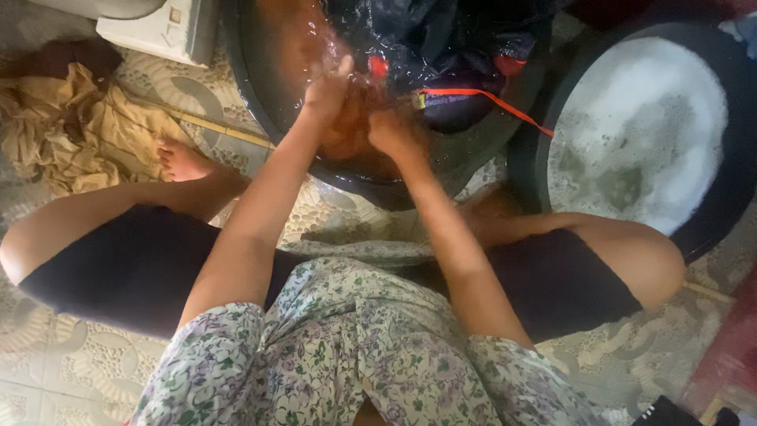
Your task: The person sits on the floor and hand-washes clothes in a black basin filled with soapy water. They scrub a dark garment, wring it out, and then transfer it to a second basin. They then pick up an orange garment and begin scrubbing it in the second basin.
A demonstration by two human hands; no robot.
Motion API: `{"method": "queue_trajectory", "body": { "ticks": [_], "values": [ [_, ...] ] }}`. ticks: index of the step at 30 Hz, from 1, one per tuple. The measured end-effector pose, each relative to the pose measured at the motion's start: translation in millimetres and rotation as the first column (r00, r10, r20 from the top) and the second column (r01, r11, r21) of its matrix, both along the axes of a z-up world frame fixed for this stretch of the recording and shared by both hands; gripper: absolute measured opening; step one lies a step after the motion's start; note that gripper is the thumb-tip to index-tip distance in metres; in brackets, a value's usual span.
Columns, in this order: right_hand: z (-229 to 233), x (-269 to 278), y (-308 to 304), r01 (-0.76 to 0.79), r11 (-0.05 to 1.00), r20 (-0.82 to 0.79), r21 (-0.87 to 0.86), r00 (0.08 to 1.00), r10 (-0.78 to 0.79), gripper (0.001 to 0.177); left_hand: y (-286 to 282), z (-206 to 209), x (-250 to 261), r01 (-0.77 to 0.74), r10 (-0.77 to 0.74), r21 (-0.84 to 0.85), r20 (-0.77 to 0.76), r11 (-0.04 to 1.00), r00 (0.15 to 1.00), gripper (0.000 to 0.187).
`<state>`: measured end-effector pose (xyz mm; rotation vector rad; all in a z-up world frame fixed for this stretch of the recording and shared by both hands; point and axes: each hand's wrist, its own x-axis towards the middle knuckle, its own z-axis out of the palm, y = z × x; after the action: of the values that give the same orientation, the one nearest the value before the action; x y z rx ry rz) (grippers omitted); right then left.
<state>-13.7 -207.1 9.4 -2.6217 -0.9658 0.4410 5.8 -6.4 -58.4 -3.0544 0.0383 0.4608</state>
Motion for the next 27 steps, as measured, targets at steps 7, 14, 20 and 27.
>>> {"method": "queue_trajectory", "body": {
  "ticks": [7,14,20,27],
  "values": [
    [22,64,-35,0.359,0.848,-0.615,0.391,0.787,-0.049,0.02,38,12,11,0.062,-0.045,-0.129,0.131,0.99,0.99,0.028],
    [183,59,-77,0.666,0.324,-0.702,0.672,0.712,-0.008,0.02,53,179,7,0.215,0.045,-0.672,0.347,0.709,0.937,0.011],
    [282,7,-88,0.59,-0.106,-0.571,0.801,0.805,0.162,0.025,4,328,-39,0.2,0.381,-0.939,0.3,0.28,0.875,0.017],
    [286,1,-98,0.479,0.061,-0.473,0.876,0.877,-0.088,0.029,-32,364,-68,0.12,0.435,-0.993,0.117,0.023,0.893,0.018]
  ]
}}
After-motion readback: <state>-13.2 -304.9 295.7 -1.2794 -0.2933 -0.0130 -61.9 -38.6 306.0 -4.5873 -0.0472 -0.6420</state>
